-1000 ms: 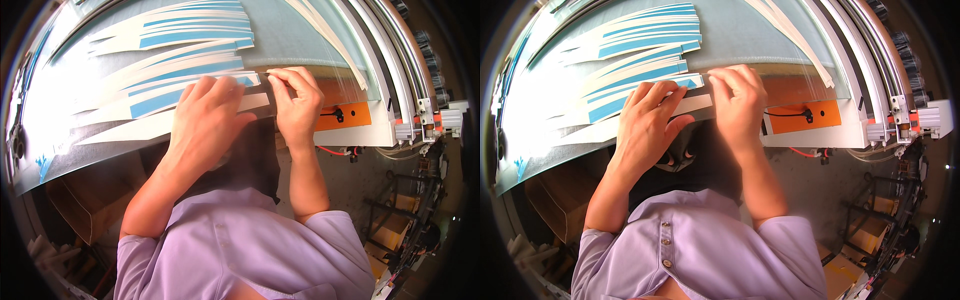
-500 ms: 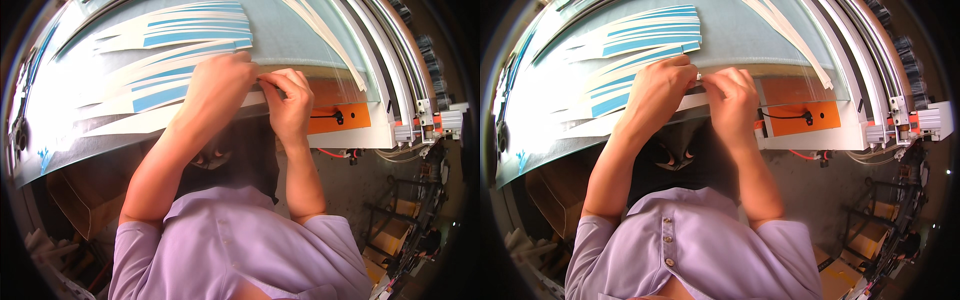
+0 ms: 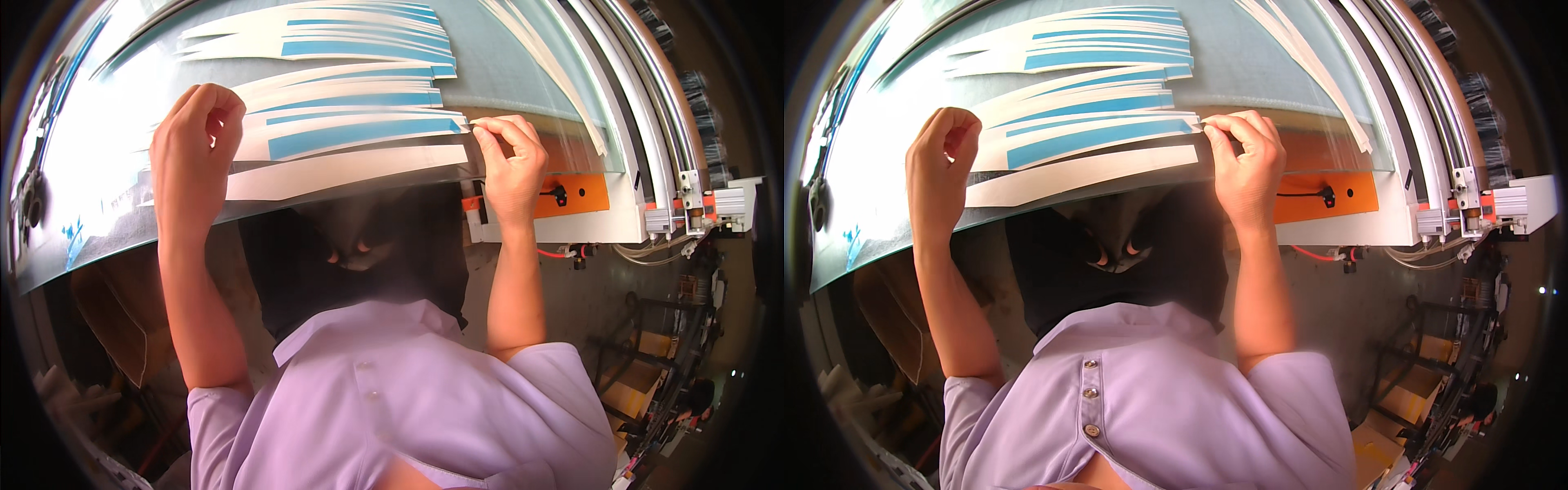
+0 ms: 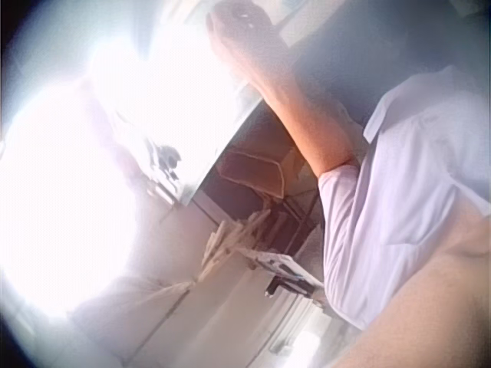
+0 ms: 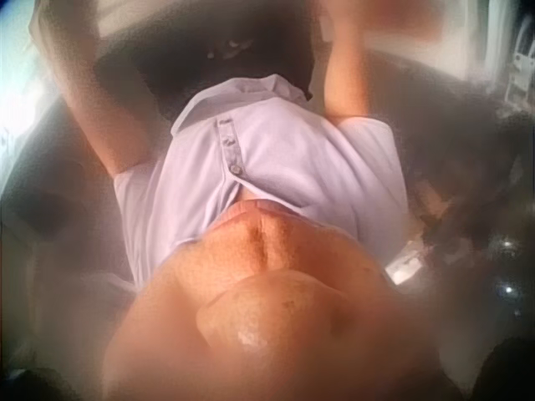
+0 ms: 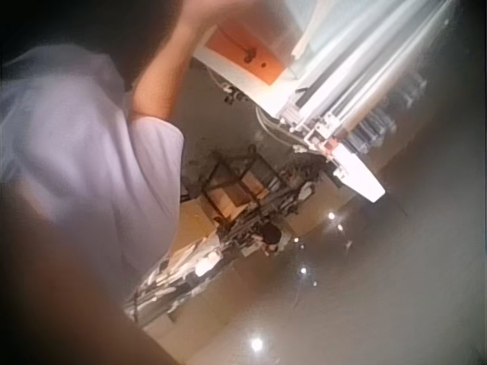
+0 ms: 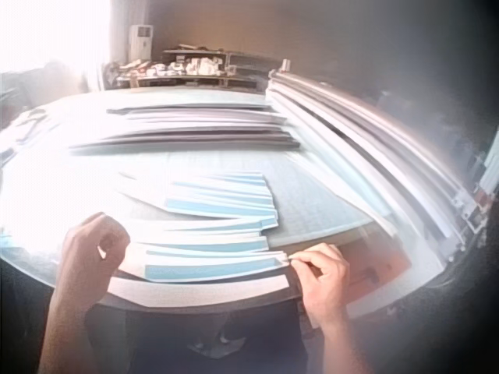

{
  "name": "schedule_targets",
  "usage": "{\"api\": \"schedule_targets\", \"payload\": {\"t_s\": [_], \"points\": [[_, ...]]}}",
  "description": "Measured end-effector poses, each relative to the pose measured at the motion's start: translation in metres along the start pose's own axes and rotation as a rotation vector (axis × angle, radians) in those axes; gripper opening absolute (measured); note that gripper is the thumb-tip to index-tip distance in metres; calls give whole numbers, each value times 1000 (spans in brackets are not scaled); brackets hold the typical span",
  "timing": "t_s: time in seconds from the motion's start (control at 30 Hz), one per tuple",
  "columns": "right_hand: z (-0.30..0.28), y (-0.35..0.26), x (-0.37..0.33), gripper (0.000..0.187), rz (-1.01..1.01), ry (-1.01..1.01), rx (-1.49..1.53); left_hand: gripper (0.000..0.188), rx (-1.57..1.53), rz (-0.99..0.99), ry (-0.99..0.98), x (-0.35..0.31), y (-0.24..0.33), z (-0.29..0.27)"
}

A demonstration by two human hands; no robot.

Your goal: The person peels blue protective backing strips from white adhesive labels on a glass surface. They handle the labels one at a time, lifting the backing and placing the peeled items aside.

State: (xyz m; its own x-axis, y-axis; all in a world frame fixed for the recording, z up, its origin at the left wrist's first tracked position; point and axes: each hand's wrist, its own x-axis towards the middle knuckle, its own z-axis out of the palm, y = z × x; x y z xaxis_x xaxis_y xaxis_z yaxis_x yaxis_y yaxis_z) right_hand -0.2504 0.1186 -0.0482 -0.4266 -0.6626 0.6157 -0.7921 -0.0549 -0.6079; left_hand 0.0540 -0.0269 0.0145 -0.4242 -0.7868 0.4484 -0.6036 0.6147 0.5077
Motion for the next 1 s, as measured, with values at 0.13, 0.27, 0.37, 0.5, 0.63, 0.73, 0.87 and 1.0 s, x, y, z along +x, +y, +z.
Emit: {"api": "schedule_targets", "payload": {"t_s": [0.13, 0.27, 0.37, 0.5, 0.63, 0.73, 0.87, 1.0], "points": [[-1, -4, 2, 6, -6, -17, -18, 11, -257, 200, -50, -12, 46, 35], [-1, -9, 3, 7, -92, -20, -107, 22, -248, 407, -118, -7, 83, 102], [-1, -14, 1, 12, -218, -17, -161, 25, -151, 407, -162, -3, 92, 122], [4, -18, 0, 12, -242, -66, -21, 20, -179, 394, -140, 1, 88, 125], [4, -7, -1, 11, -40, 47, 35, 16, -217, 345, -145, 4, 90, 123], [4, -13, 2, 10, -109, -44, 13, 13, -206, 289, -184, 9, 97, 118], [6, -14, 2, 11, -141, -82, 51, 7, -193, 335, -207, 16, 95, 123], [8, -9, 1, 9, -111, -40, 22, 3, -115, 392, -196, 19, 92, 126]]}}
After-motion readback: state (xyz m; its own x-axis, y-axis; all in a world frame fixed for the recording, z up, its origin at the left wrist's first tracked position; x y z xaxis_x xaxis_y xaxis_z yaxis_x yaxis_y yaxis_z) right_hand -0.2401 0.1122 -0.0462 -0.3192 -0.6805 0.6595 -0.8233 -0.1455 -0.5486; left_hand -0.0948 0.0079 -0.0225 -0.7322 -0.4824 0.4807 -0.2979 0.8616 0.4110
